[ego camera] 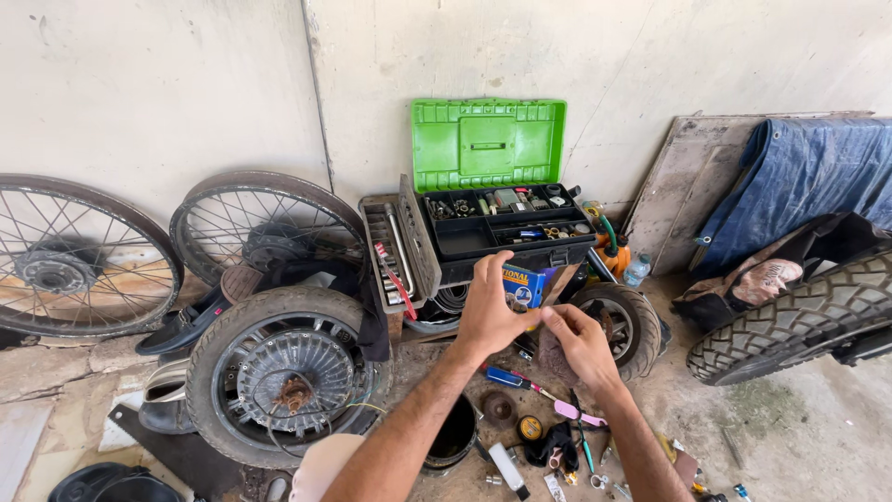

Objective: The person handles small mechanical components from a toolbox, using a vernier caliper to measure parts and examining a blue box containing a spring.

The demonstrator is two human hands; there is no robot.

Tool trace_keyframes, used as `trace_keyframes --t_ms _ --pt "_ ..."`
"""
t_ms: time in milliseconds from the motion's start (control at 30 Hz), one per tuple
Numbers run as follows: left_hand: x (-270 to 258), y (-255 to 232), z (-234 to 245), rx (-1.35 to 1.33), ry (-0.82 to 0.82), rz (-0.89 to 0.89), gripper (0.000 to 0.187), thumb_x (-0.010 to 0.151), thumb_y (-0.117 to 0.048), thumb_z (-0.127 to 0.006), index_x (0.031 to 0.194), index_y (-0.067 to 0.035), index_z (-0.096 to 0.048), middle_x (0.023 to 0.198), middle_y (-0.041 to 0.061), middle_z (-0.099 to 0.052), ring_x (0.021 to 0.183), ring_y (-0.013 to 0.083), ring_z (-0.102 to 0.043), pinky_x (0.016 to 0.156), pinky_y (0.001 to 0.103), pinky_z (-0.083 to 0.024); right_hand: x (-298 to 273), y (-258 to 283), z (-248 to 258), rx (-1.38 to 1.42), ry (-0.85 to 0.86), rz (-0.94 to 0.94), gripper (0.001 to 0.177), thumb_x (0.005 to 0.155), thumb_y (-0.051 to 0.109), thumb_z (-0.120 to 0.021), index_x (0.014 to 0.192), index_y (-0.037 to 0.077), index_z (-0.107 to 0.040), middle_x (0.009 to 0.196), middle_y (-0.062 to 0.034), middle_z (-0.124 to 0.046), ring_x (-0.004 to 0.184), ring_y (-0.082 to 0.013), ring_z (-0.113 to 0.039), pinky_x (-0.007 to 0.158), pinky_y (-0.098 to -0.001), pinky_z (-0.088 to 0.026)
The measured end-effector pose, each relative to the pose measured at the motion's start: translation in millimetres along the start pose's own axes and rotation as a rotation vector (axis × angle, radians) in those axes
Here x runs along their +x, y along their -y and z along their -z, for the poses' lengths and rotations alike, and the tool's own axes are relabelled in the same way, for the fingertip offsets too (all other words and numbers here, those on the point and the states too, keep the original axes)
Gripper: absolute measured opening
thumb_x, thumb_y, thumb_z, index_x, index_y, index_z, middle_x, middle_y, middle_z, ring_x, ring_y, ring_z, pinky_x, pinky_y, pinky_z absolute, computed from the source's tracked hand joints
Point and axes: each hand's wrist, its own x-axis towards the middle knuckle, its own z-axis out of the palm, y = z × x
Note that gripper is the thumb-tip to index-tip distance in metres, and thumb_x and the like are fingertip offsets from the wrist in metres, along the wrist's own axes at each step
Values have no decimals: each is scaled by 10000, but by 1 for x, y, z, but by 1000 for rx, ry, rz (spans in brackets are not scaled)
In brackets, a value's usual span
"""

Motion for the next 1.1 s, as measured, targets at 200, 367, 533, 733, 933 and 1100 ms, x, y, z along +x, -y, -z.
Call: trace_keyframes --t_ms 200,367,533,733,933,1100 --pt "9 19 -8 24 -37 52 945 713 -207 -902 1477 -41 -371 1446 229 -411 1297 417 -517 1039 482 -499 31 20 -20 -214 43 -66 460 912 422 -698 1134 24 -758 950 -58 -787 879 -107 -693 805 -278 -529" --pt "26 40 -3 4 -71 90 945 707 -197 -902 1471 -33 -368 1445 234 -405 1269 433 -516 1041 492 -483 77 24 -33 -305 9 -67 386 888 353 -720 1084 28 -788 874 -98 -790 774 -155 -690 713 -325 -538" --pt "50 67 14 -113 -121 66 964 723 -248 -909 1454 -2 -331 1413 249 -390 1250 413 -516 1033 474 -476 139 27 -43 -370 18 -41 392 923 379 -692 1082 31 -774 841 -108 -784 725 -152 -693 691 -330 -544" --pt "72 106 35 262 -88 235 677 825 -208 -837 1372 -52 -469 1300 196 -553 1224 370 -534 977 507 -468 202 17 -63 -454 23 -61 388 933 381 -678 1136 64 -773 854 -142 -783 754 -205 -721 727 -366 -551" --pt "79 127 27 371 -89 321 556 822 -138 -797 1312 -60 -545 1295 149 -575 1244 365 -523 932 539 -455 260 4 -77 -593 72 -69 372 936 406 -678 1084 87 -801 859 -161 -786 785 -291 -752 764 -387 -564" --pt "76 136 -1 424 -6 282 561 820 -185 -792 1301 -10 -561 1358 138 -564 1311 367 -473 1041 592 -367 283 -12 -82 -619 92 -64 349 910 410 -712 1076 117 -807 853 -180 -775 800 -312 -759 771 -397 -567"
